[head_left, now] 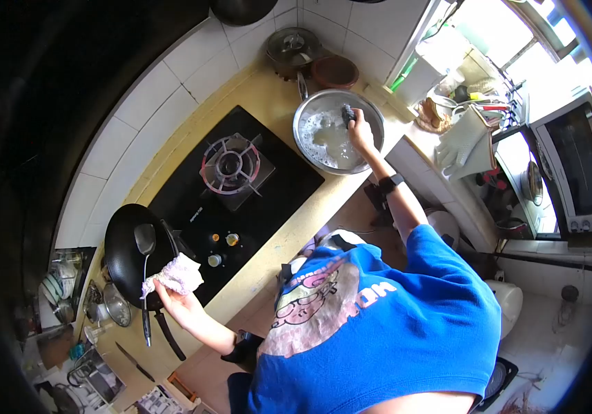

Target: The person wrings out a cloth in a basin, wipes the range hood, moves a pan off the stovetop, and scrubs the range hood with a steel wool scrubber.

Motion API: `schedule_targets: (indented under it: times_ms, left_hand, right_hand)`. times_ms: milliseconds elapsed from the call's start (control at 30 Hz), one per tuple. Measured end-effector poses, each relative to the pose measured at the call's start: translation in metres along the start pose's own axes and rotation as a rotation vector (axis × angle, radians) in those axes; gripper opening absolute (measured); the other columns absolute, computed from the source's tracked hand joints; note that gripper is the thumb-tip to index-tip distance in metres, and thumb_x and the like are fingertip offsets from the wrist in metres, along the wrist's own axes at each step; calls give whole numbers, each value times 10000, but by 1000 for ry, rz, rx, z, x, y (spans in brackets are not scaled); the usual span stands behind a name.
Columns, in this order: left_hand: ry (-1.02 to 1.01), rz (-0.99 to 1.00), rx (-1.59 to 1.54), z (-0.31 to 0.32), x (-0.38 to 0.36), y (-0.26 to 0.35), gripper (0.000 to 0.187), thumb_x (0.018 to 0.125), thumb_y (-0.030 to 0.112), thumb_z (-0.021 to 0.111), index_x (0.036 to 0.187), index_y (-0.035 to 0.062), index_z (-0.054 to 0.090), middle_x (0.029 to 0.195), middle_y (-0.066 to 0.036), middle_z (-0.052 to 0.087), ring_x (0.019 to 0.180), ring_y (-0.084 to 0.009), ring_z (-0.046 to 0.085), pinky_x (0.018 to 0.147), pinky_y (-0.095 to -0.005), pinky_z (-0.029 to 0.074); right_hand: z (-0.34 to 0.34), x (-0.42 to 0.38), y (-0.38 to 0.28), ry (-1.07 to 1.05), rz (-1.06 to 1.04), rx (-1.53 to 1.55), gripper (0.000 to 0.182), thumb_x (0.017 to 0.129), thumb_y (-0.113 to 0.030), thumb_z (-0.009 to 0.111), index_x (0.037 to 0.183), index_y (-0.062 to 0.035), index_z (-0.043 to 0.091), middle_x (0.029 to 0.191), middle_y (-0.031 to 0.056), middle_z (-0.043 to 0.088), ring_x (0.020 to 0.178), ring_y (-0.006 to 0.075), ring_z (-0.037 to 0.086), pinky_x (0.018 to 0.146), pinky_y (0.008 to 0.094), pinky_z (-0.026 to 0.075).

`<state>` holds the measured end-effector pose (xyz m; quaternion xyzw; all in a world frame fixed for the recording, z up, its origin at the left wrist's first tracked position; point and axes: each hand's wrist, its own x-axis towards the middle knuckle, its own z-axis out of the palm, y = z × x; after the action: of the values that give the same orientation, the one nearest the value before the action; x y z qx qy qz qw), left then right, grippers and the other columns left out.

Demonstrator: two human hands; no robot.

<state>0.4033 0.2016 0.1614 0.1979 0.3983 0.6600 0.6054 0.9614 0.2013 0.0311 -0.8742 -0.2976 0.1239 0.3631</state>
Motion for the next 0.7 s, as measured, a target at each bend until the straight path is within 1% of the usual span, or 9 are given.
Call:
schedule_targets:
  times_ms: [100,200,300,367,400,533,600,633,700]
  left_hand:
    - [0,75,23,7,-18,3,345,886,290,530,1092,14,531,1068,-97,575,1028,-193,531,926,-341,400]
    - [85,91,34,-3,-28,3,333,883,284,535,1094,27,534,1077,-90,580,1027,-193,534,932,-353,400]
    - [120,91,-30,2,-53,-2,319,881,273,538,1098,39,536,1085,-82,583,1027,-195,536,934,-358,399]
    - [155,82,-94,-3,-62,-12,310,881,263,539,1102,45,536,1092,-77,583,1029,-198,537,933,-358,399]
    - [191,56,-194,2,-68,-17,299,879,241,543,1103,45,538,1100,-80,584,1034,-205,539,933,-366,405]
    - [129,-113,-494,15,-85,-35,249,894,180,510,1082,21,540,1089,-98,591,1021,-222,552,938,-390,420]
    - [91,-136,-454,30,-90,-47,253,899,179,499,1089,13,528,1070,-109,594,1018,-227,554,925,-395,434]
    - [91,-136,-401,41,-90,-53,255,902,179,495,1091,11,524,1063,-113,594,1018,-229,554,920,-396,438]
    - [97,-240,-435,62,-85,-63,249,908,184,487,1084,12,524,1052,-113,595,1009,-229,557,908,-395,446]
  right_hand:
    - [-3,-1,-16,40,-56,42,374,841,-233,447,1204,-172,383,912,309,558,867,463,552,778,523,435]
    - [9,7,6,-38,129,139,450,828,-271,421,1235,-98,332,1001,310,554,933,448,547,823,490,420]
    - [-5,2,-21,-7,83,311,515,817,-279,421,1266,-65,290,980,299,569,892,424,574,809,455,429]
    - [5,12,-19,-110,170,402,528,824,-304,456,1267,-61,302,982,272,580,897,376,585,816,411,431]
    - [16,17,-15,-16,36,408,484,849,-281,477,1235,-22,343,977,145,543,873,209,530,808,328,409]
    - [18,23,-25,-83,-16,482,476,880,-309,497,1215,9,382,1075,162,530,1012,220,491,901,306,359]
    - [16,23,-31,-76,-38,589,492,904,-325,475,1244,15,371,1162,170,511,1097,237,458,953,310,317]
    - [23,32,-20,-39,-108,528,513,899,-346,479,1270,-13,355,1074,140,543,920,207,538,813,305,424]
    - [32,47,-3,-47,-108,527,495,894,-361,485,1255,-45,362,965,99,542,735,156,519,624,273,421]
